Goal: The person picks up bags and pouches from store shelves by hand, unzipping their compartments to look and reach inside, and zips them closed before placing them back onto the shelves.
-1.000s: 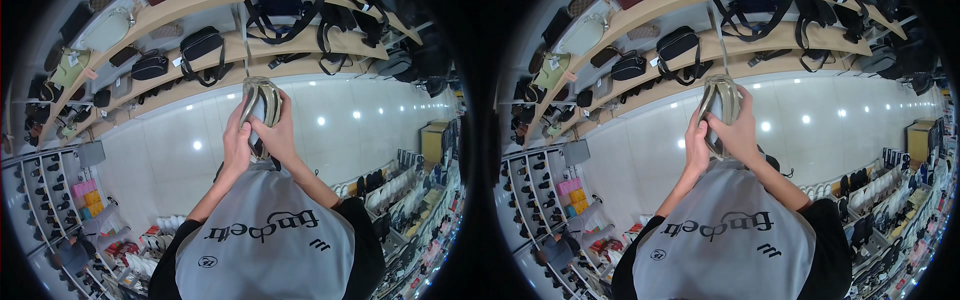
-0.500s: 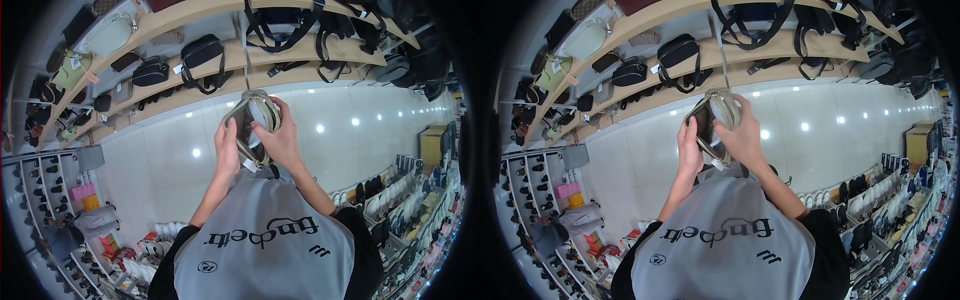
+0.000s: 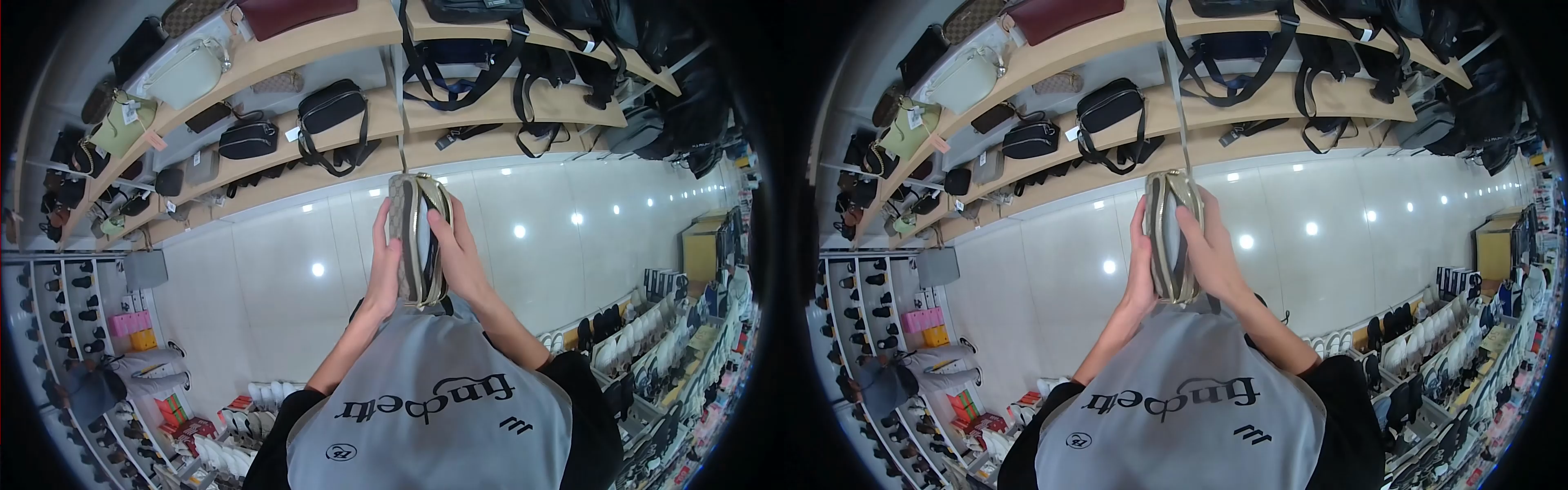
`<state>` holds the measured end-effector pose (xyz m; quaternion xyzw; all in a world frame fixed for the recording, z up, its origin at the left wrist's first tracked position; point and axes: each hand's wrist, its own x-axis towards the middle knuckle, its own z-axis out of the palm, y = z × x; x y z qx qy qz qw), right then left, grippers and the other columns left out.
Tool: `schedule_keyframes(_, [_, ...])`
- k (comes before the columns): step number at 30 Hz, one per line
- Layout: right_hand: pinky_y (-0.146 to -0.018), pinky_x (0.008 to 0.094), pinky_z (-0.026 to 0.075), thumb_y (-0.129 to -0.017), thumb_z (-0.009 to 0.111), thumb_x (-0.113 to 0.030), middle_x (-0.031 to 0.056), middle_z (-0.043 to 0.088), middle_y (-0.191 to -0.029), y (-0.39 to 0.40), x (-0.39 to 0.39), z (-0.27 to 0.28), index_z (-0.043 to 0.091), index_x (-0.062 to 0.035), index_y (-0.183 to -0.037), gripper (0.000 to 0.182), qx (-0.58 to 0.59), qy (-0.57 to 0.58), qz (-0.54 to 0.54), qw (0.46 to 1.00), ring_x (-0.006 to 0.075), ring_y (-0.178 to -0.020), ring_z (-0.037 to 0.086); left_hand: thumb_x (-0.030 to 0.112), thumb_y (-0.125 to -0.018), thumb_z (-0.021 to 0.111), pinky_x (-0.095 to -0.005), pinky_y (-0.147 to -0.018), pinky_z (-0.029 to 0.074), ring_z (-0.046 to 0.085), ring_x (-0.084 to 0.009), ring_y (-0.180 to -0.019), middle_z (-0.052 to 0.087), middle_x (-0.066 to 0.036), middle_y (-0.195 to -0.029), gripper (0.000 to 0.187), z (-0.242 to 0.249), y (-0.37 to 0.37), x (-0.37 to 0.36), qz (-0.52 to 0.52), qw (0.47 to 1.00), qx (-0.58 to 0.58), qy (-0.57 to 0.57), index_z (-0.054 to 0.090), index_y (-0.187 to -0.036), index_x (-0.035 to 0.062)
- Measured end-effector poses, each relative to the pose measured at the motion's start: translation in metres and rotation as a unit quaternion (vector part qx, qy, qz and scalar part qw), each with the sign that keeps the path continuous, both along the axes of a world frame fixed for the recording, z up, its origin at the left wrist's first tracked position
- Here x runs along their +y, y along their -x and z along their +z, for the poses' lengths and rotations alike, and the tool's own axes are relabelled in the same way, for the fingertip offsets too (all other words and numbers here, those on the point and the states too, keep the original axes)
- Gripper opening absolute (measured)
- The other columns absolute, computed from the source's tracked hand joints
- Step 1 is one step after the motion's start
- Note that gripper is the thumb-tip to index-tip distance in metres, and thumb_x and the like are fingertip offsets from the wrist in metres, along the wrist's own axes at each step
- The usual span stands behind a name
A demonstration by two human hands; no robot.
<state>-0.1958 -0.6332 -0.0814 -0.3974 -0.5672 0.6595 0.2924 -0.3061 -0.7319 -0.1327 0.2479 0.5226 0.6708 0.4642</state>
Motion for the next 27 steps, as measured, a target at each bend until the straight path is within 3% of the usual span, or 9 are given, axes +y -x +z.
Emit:
schedule_keyframes(1, [-0.116,0.0407,0.044,-0.112,0.057,-0.035,0.0266,0.062,-0.143,-0.001,0.0,0.0,0.037,0.0028,-0.16,0.065,0.0,-0.02,0.014,1.0,0.0321,-0.135,0.06,0.067,-0.113,0.036,-0.0438,-0.132,0.026,0.028,-0.029,-0.161,0.024,-0.014,-0.176,0.083,0.001,-0.002,0.001,0.008,0.999,-0.035,0.001,0.016,-0.175,0.0148])
schedule_keyframes(3, [-0.113,0.0396,0.046,-0.112,0.058,-0.033,0.0254,0.064,-0.14,-0.004,-0.002,-0.001,0.036,0.002,-0.161,0.064,-0.001,-0.057,0.041,0.998,0.0308,-0.132,0.061,0.06,-0.116,0.029,-0.0428,-0.123,0.042,0.049,-0.0265,-0.148,0.046,-0.013,-0.164,0.072,0.007,-0.009,0.005,0.052,0.996,-0.071,-0.007,0.032,-0.169,0.0108])
schedule_keyframes(5, [-0.105,0.036,0.05,-0.111,0.06,-0.032,0.0229,0.07,-0.129,-0.005,0.0,0.008,0.041,0.0001,-0.159,0.061,-0.011,-0.041,0.061,0.997,0.0253,-0.12,0.066,0.058,-0.117,0.029,-0.0427,-0.117,0.051,0.06,-0.0255,-0.137,0.058,-0.013,-0.154,0.069,-0.007,0.009,0.001,0.004,0.976,-0.216,-0.002,0.041,-0.164,0.0086])
schedule_keyframes(6, [-0.103,0.0352,0.051,-0.111,0.061,-0.032,0.0219,0.072,-0.125,-0.006,0.005,0.007,0.043,-0.0001,-0.158,0.06,-0.016,-0.044,0.072,0.996,0.0237,-0.116,0.068,0.054,-0.117,0.032,-0.0414,-0.105,0.059,0.07,-0.0234,-0.121,0.068,-0.011,-0.139,0.064,-0.013,0.007,0.003,0.034,0.974,-0.224,-0.006,0.053,-0.154,0.0066])
schedule_keyframes(10, [-0.095,0.0338,0.053,-0.11,0.065,-0.035,0.0182,0.076,-0.115,-0.007,0.017,0.0,0.046,-0.0001,-0.156,0.061,-0.026,-0.056,0.08,0.995,0.0187,-0.104,0.069,0.048,-0.116,0.039,-0.04,-0.105,0.06,0.072,-0.0237,-0.12,0.07,-0.012,-0.139,0.058,0.002,0.02,0.003,-0.031,0.945,-0.323,-0.036,0.058,-0.151,0.0059])
schedule_keyframes(14, [-0.096,0.0336,0.054,-0.107,0.07,-0.032,0.0169,0.076,-0.117,-0.001,0.016,0.013,0.044,0.0014,-0.158,0.066,0.002,0.016,0.095,0.995,0.0189,-0.106,0.069,0.051,-0.116,0.033,-0.0394,-0.101,0.062,0.072,-0.022,-0.12,0.069,-0.012,-0.138,0.063,0.003,0.023,0.01,-0.028,0.961,-0.273,-0.032,0.056,-0.151,0.0031])
schedule_keyframes(20, [-0.105,0.0349,0.052,-0.106,0.071,-0.028,0.0216,0.07,-0.135,-0.001,0.016,0.0,0.035,0.0031,-0.164,0.075,0.034,-0.033,0.123,0.991,0.0201,-0.124,0.066,0.048,-0.115,0.034,-0.0402,-0.1,0.063,0.073,-0.0234,-0.117,0.07,-0.012,-0.137,0.062,-0.006,0.022,0.006,-0.015,0.938,-0.343,-0.045,0.056,-0.151,0.0031])
schedule_keyframes(23, [-0.11,0.0366,0.05,-0.106,0.072,-0.025,0.0226,0.066,-0.143,-0.005,0.02,0.01,0.035,0.0033,-0.165,0.075,0.036,0.013,0.152,0.988,0.021,-0.133,0.062,0.046,-0.114,0.048,-0.0411,-0.104,0.061,0.071,-0.0251,-0.122,0.07,-0.011,-0.14,0.055,-0.015,0.03,0.003,-0.078,0.918,-0.374,-0.106,0.058,-0.152,0.0073])
schedule_keyframes(27, [-0.102,0.035,0.055,-0.105,0.072,-0.022,0.0207,0.072,-0.13,0.005,0.015,0.013,0.057,0.0054,-0.151,0.056,0.006,-0.082,0.07,0.994,0.024,-0.119,0.07,0.051,-0.114,0.043,-0.0415,-0.096,0.063,0.073,-0.024,-0.115,0.071,-0.01,-0.134,0.057,-0.008,0.023,0.008,0.001,0.937,-0.346,-0.041,0.062,-0.146,0.0074])
